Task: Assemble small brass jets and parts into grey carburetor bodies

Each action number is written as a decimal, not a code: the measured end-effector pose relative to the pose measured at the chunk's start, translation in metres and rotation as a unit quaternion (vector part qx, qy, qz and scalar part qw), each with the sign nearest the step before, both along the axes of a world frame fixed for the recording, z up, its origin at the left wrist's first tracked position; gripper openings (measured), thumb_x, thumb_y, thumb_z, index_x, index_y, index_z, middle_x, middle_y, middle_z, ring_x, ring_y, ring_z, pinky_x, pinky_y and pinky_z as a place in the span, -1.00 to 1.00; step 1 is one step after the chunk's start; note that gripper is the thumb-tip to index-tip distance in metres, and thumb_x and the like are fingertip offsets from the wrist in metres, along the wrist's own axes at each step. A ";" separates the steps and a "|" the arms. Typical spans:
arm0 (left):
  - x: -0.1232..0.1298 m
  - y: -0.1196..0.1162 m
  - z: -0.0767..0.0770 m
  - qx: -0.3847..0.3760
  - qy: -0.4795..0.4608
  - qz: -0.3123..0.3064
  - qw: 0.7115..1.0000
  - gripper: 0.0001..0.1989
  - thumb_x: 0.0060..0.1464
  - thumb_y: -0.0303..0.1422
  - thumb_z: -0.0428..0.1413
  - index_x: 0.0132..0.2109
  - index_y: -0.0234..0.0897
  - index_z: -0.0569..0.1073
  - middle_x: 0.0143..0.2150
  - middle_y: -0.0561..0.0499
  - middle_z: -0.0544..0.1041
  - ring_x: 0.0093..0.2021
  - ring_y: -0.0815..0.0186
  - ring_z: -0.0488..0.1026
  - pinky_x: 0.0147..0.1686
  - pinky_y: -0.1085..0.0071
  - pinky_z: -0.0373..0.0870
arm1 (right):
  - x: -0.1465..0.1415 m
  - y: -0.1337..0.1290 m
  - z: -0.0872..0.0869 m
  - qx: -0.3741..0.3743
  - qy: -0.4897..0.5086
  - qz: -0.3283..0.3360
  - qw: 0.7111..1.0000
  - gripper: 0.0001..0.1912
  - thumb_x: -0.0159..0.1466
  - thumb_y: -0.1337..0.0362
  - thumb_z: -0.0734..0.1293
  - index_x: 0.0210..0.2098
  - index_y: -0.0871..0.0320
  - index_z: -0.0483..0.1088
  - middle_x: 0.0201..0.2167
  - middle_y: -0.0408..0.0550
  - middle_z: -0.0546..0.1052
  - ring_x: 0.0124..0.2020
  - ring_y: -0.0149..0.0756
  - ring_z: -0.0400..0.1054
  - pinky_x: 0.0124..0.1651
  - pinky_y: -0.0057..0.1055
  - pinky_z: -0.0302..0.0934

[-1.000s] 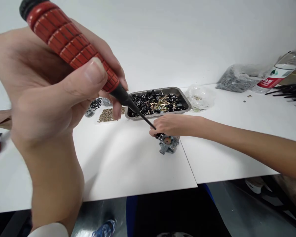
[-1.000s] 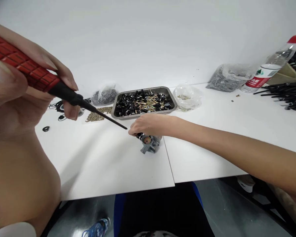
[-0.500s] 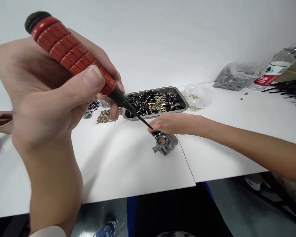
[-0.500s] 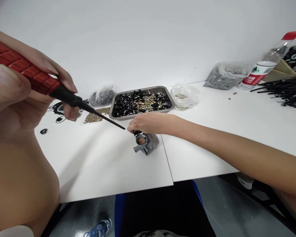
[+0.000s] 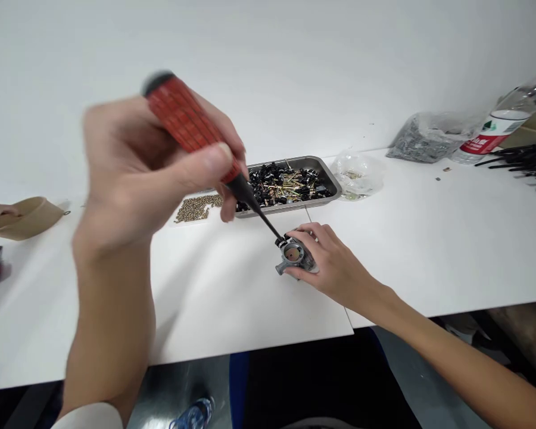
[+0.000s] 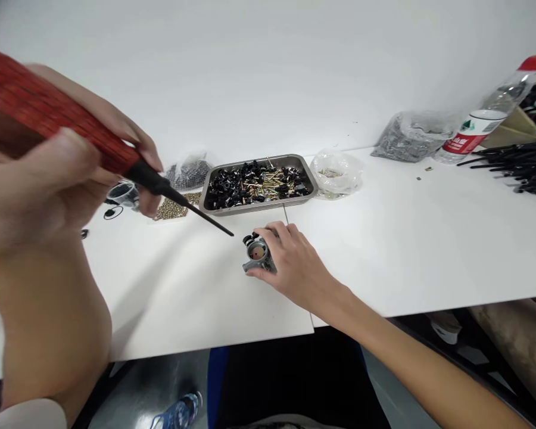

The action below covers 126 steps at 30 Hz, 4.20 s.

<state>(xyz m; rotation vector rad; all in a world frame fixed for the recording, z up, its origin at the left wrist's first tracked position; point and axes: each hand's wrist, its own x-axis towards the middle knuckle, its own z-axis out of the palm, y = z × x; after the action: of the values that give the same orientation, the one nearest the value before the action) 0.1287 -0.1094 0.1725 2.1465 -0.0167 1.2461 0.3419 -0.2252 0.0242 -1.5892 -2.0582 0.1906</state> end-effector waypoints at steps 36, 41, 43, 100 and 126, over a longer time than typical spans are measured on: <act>0.019 0.013 -0.019 -0.077 0.103 -0.046 0.991 -0.92 0.09 -0.49 0.26 -0.21 -0.33 0.57 -0.21 -0.06 0.57 -0.41 0.30 0.57 -0.61 0.47 0.50 | -0.011 -0.003 0.038 -0.132 0.220 -0.034 0.966 -0.81 0.30 0.28 0.37 -0.08 0.02 0.51 -0.19 -0.16 0.46 -0.30 -0.42 0.35 -0.21 -0.38 0.27; 0.018 0.015 -0.017 -0.072 0.093 -0.060 0.991 -0.91 0.07 -0.48 0.28 -0.22 -0.32 0.58 -0.21 -0.08 0.56 -0.40 0.21 0.60 -0.63 0.43 0.52 | -0.011 0.002 0.029 -0.118 0.302 -0.018 0.946 -0.91 0.30 0.24 0.39 -0.28 0.10 0.53 -0.24 -0.16 0.46 -0.41 -0.48 0.29 -0.33 -0.41 0.22; 0.018 0.014 -0.017 -0.070 0.091 -0.058 0.992 -0.91 0.06 -0.47 0.29 -0.23 -0.30 0.58 -0.22 -0.07 0.56 -0.39 0.19 0.60 -0.64 0.43 0.52 | -0.012 0.004 0.029 -0.105 0.321 -0.028 0.941 -0.89 0.29 0.25 0.40 -0.36 0.12 0.52 -0.27 -0.15 0.46 -0.43 -0.48 0.27 -0.36 -0.41 0.20; 0.013 0.000 -0.006 -0.064 -0.014 -0.001 0.998 -0.92 0.05 -0.62 0.19 -0.32 -0.45 0.58 -0.35 -0.10 0.51 -0.51 0.20 0.50 -0.75 0.26 0.47 | -0.018 0.009 0.036 -0.062 0.011 -0.046 0.997 -0.87 0.35 0.35 0.30 -0.34 0.20 0.43 -0.22 0.06 0.48 -0.11 -0.07 0.30 -0.02 -0.07 0.27; 0.007 -0.002 0.000 -0.047 -0.013 0.027 0.998 -0.93 0.12 -0.44 0.22 -0.31 -0.37 0.58 -0.34 -0.14 0.49 -0.52 0.17 0.47 -0.72 0.19 0.42 | 0.012 -0.004 0.018 0.031 0.042 0.138 0.989 -0.83 0.44 0.38 0.18 -0.10 0.11 0.38 -0.23 0.02 0.50 -0.03 -0.13 0.39 -0.04 -0.14 0.30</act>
<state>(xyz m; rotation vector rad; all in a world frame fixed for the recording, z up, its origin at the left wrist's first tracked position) 0.1358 -0.1113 0.1720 2.0620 0.0876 1.2802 0.3541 -0.2297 0.0421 -1.2347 -2.1881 0.2843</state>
